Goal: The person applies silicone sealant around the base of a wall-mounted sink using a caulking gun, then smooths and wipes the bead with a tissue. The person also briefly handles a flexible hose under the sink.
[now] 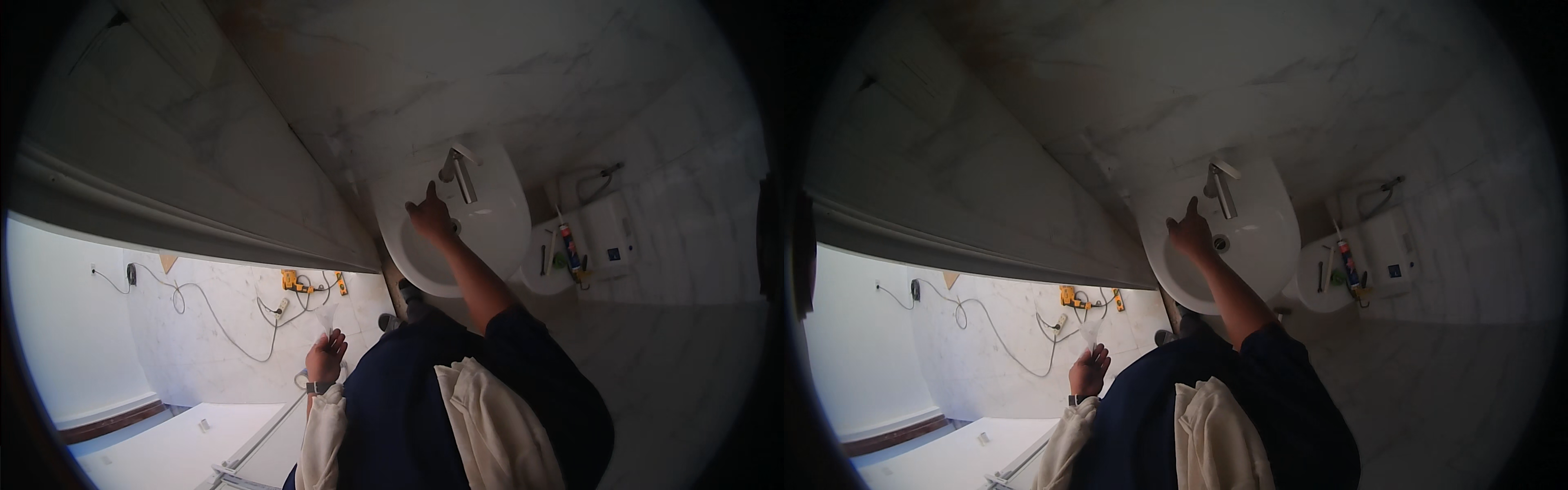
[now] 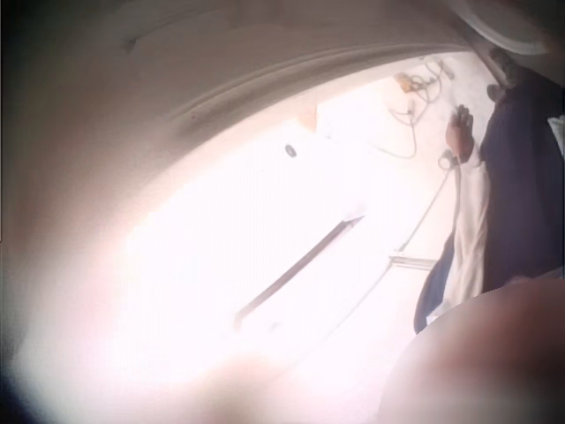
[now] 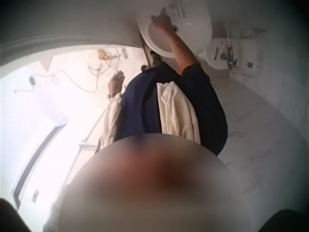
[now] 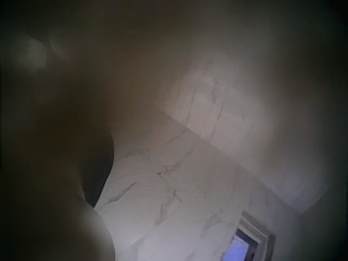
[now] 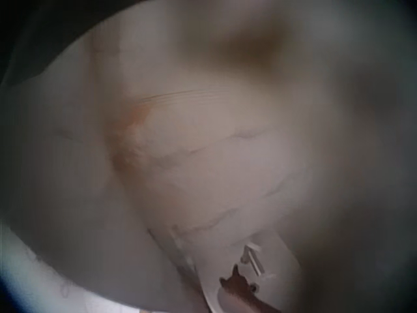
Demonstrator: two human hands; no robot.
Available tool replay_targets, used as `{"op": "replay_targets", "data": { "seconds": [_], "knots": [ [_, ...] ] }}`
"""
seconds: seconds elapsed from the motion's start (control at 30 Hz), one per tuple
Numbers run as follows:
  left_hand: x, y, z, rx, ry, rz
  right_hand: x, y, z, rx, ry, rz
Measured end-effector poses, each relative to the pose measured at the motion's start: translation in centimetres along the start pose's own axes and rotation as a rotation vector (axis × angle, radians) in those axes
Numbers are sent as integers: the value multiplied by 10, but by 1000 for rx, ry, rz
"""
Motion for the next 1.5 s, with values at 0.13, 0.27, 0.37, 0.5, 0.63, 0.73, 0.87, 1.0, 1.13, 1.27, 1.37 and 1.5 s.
{"op": "replay_targets", "data": {
  "seconds": [0.13,0.27,0.37,0.5,0.63,0.73,0.87,1.0,1.13,1.27,1.37,1.5],
  "knots": [
    [-19,2,2,-46,10,-66,3,-45,3,-115,0,-76],
    [-34,4,-4,-50,19,-104,-2,-68,0,-171,-148,-145],
    [-38,2,-4,-67,32,-112,-14,-85,-5,-210,-129,-184],
    [-38,-3,0,-87,29,-105,-29,-106,-14,-271,-55,-161],
    [-37,-7,4,-108,53,-78,-38,-116,-20,-332,-53,-130],
    [-40,-9,4,-101,23,-88,-32,-109,-18,-375,30,-101],
    [-44,-12,2,-82,10,-98,-21,-99,-17,-275,-83,-131],
    [-47,-14,3,-76,5,-101,-7,-87,-21,-221,-31,-156],
    [-46,-16,5,-86,-4,-90,10,-77,-32,-180,21,-107],
    [-46,-16,5,-75,-3,-107,18,-68,-37,-88,-23,-187],
    [-43,-15,10,-80,9,-107,28,-63,-41,-74,30,-207],
    [-39,-15,19,-98,22,-108,35,-59,-53,-31,11,-189]
  ]
}}
Point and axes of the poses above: each hand's wrist, its own y-axis away from the middle knuckle, its own z-axis out of the back of the hand, x = y × z, the point moved 8 cm from there along -y, towards the middle knuckle, and after that the axes turned 3 degrees about -y, right-handed, at the moved point
